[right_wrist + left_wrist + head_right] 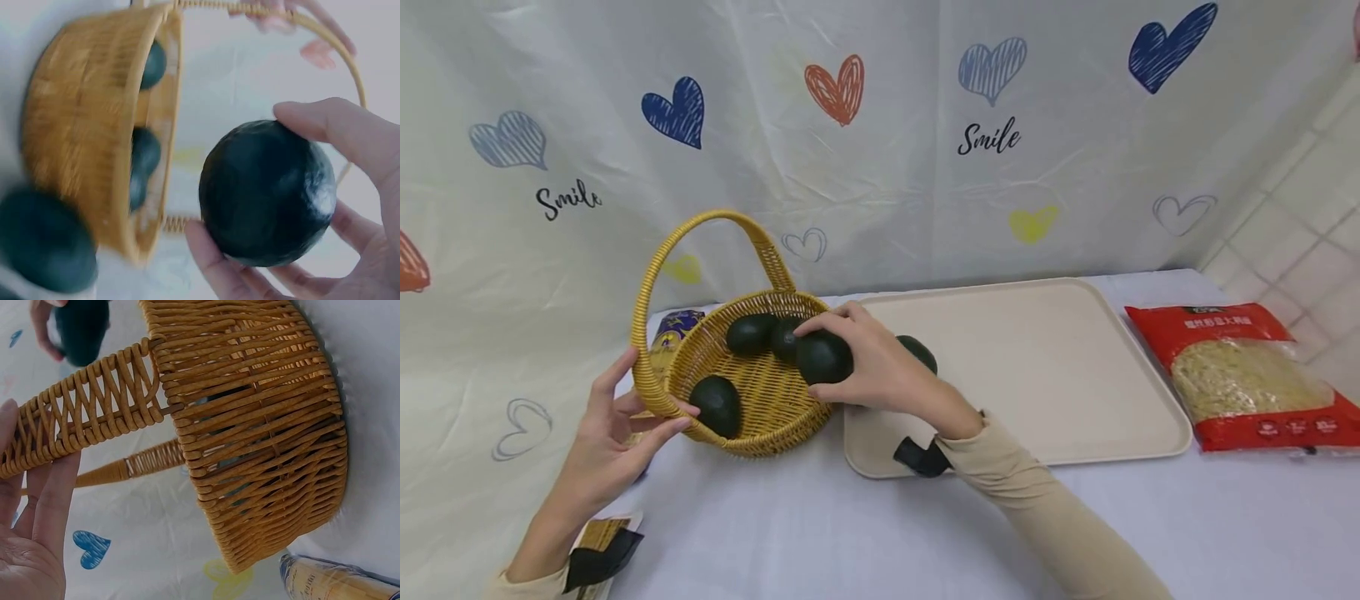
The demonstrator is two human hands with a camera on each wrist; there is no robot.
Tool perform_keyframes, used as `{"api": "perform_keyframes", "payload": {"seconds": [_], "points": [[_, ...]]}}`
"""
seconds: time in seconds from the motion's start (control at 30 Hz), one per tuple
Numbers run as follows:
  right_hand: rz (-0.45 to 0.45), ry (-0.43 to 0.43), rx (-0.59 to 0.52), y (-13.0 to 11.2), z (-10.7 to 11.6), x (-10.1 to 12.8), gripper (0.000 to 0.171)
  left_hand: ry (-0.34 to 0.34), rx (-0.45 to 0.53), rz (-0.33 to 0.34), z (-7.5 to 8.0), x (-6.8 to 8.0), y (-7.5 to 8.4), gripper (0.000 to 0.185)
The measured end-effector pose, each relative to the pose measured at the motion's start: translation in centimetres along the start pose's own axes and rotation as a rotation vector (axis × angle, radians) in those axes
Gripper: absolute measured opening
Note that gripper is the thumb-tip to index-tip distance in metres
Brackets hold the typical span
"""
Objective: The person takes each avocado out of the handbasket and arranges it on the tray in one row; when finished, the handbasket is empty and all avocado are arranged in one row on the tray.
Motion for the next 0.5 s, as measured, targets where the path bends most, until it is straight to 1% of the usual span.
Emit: {"api": "perform_keyframes", "payload": {"seconds": [0.13, 0.27, 0.37, 0.43, 0.5], "points": [[-0.023, 0.048, -0.008, 2.1, 3.7, 2.1, 0.058, 0.015, 0.004, -0.027, 0.0, 0.2, -0.1, 0.105], [-0.089, 0.087, 0.029, 4.8, 6.8, 4.2, 0.06, 0.026, 0.005, -0.019, 0.2, 0.4, -0.3, 0.102], [-0.137, 0.11, 0.044, 6.5, 8.6, 5.9, 0.061, 0.03, 0.004, -0.021, 0.1, 0.4, -0.3, 0.101], [-0.168, 0.12, 0.045, 7.5, 9.5, 7.0, 0.061, 0.029, 0.003, -0.031, 0.1, 0.3, -0.2, 0.101], [-0.196, 0.128, 0.041, 8.5, 10.2, 8.0, 0.06, 0.016, 0.013, -0.025, -0.1, 0.2, -0.2, 0.101]]}}
Point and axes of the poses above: each hand's wrist, its own x-axis away from the middle knuckle, its own z-axis out of the back of the hand, y = z × x, the point moved 8 cm from there along -x, towards the middle knuckle, and after that the axes turned 6 degrees about -x, right-handed, at the moved point
